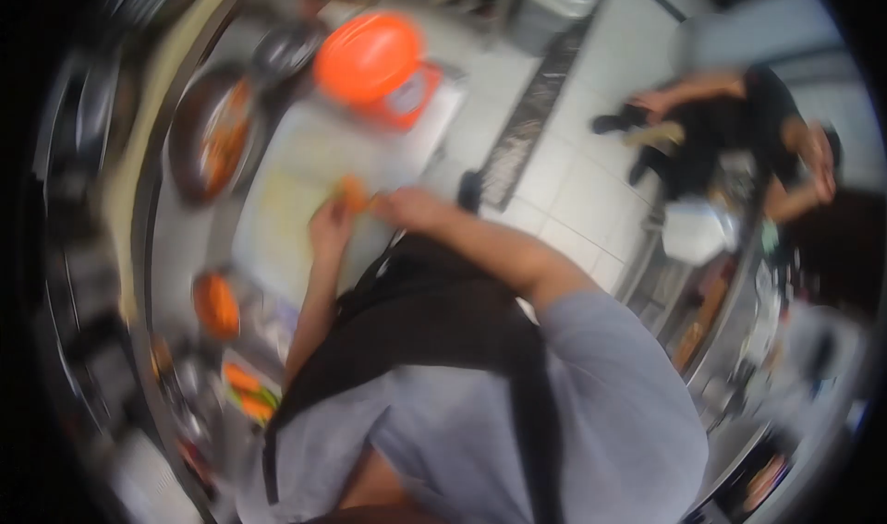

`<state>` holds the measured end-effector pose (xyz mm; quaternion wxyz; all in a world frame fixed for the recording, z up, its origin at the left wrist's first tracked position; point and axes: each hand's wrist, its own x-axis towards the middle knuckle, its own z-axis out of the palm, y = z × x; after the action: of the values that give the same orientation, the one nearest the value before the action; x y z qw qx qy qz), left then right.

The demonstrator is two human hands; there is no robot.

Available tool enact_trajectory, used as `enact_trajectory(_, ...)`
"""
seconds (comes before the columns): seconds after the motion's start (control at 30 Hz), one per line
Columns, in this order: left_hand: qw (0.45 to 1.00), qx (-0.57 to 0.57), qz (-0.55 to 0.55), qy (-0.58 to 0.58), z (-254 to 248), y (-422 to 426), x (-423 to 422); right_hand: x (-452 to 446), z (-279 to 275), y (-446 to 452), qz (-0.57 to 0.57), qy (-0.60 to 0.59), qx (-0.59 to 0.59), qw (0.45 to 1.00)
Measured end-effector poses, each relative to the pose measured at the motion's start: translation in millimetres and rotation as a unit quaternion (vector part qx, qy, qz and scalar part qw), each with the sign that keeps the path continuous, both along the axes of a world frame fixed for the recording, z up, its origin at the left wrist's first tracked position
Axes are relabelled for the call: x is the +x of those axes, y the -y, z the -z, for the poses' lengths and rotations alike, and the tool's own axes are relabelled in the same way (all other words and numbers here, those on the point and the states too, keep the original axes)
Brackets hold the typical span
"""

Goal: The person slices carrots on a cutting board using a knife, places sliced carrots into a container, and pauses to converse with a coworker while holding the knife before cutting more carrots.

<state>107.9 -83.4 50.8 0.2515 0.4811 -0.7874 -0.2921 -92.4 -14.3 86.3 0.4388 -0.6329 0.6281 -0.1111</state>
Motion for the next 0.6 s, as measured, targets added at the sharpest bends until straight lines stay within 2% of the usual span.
enact_trajectory(0.03,0.999,0.000,-0.010,0.031,7.6,1.5,-0.9,-0.7,15.8,-3.8,0.002,0.001,-0.071,0.997)
enact_trajectory(0.07,0.999,0.024,-0.024,0.024,-2.8,-2.5,-1.1,0.6,-10.5,-3.9,0.014,0.005,-0.029,0.999)
enact_trajectory(0.1,0.999,0.025,-0.029,-0.003,-11.6,-4.2,-2.2,6.0,-1.7,-1.9,0.016,-0.035,-0.056,0.998)
enact_trajectory(0.13,0.999,-0.020,-0.035,-0.001,-3.3,-6.2,-0.8,7.2,9.0,-5.0,0.017,-0.042,-0.091,0.995)
enact_trajectory(0.2,0.999,-0.011,-0.035,0.025,-11.6,-4.4,-5.2,7.7,5.6,-0.7,0.039,-0.008,-0.093,0.995)
enact_trajectory(0.43,0.999,-0.016,-0.028,0.031,-9.5,-5.5,-5.2,-0.3,-37.0,-3.1,0.054,-0.016,-0.068,0.996)
enact_trajectory(0.6,0.997,-0.064,-0.010,0.051,-10.9,-6.0,-6.6,-10.1,-60.6,-10.9,0.029,0.000,-0.011,1.000)
